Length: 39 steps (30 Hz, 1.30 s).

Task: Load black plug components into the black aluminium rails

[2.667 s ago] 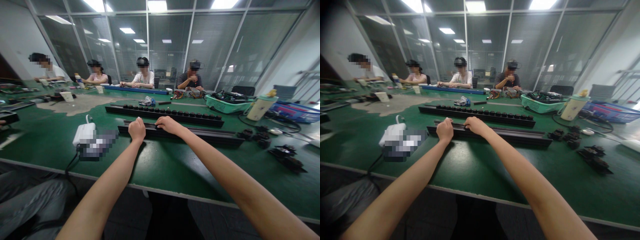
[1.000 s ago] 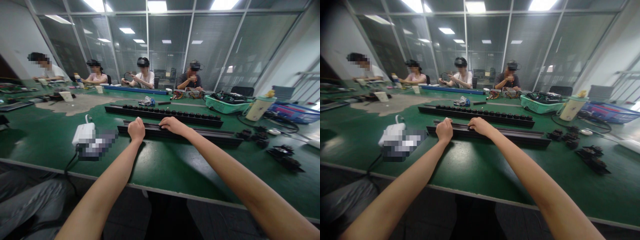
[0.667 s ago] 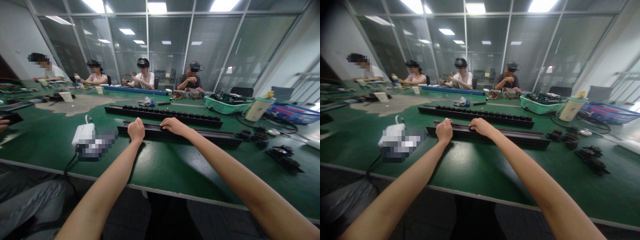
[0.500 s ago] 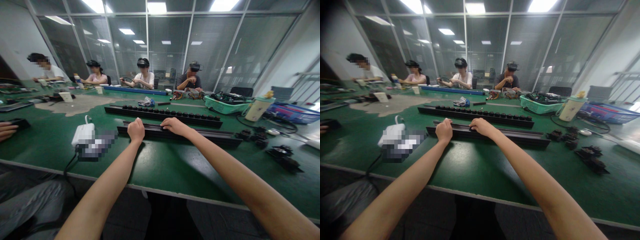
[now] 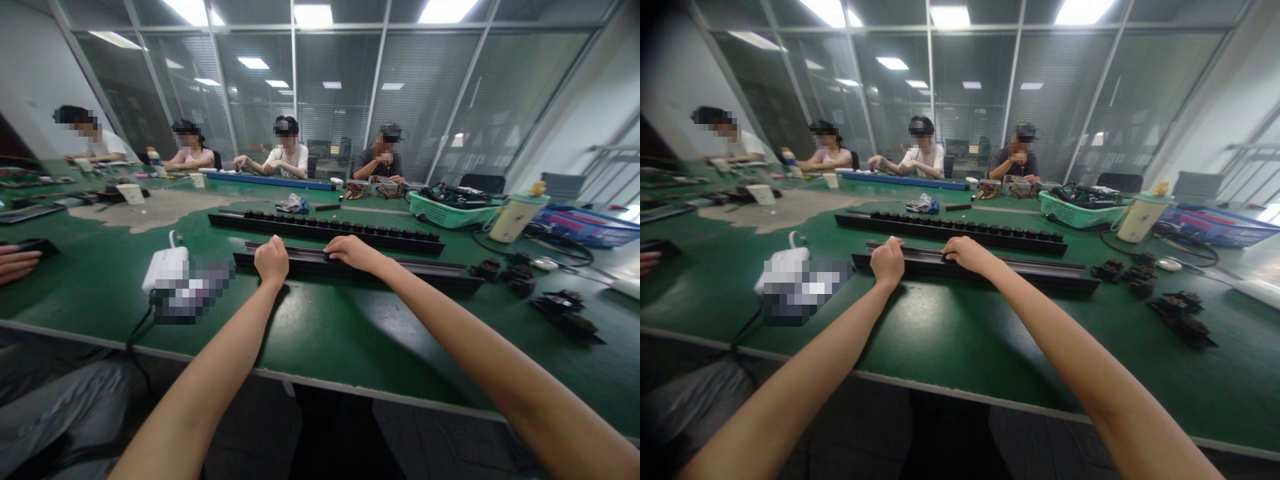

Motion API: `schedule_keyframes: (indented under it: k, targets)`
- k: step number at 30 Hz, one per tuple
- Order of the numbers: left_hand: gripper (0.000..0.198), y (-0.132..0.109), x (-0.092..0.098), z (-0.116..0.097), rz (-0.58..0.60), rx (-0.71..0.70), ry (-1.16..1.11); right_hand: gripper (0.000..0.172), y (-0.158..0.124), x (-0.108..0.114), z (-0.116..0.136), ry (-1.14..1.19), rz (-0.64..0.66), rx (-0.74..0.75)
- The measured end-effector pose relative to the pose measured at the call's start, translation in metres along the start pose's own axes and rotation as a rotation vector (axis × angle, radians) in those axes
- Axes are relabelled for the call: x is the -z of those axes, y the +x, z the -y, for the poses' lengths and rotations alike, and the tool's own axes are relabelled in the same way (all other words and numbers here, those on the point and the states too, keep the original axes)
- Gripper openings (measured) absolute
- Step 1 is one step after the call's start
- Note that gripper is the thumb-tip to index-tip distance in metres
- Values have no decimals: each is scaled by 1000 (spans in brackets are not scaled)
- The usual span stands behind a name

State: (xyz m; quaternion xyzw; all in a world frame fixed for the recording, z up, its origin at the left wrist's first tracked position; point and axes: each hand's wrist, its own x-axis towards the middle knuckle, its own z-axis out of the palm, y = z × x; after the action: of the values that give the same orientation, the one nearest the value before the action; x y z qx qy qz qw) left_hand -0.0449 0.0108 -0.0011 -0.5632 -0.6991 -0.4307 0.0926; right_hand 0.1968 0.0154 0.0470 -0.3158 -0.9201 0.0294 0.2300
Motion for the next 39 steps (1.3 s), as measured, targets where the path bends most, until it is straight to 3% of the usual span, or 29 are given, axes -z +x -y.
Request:
schedule_keyframes:
  k: [26, 39]
  targets:
    - [64, 0, 0, 0, 0, 4, -3, 25, -28, 16, -11, 23, 5, 6]
    - [62, -1, 2, -1, 7, 4, -8, 24, -27, 20, -11, 7, 29, 11]
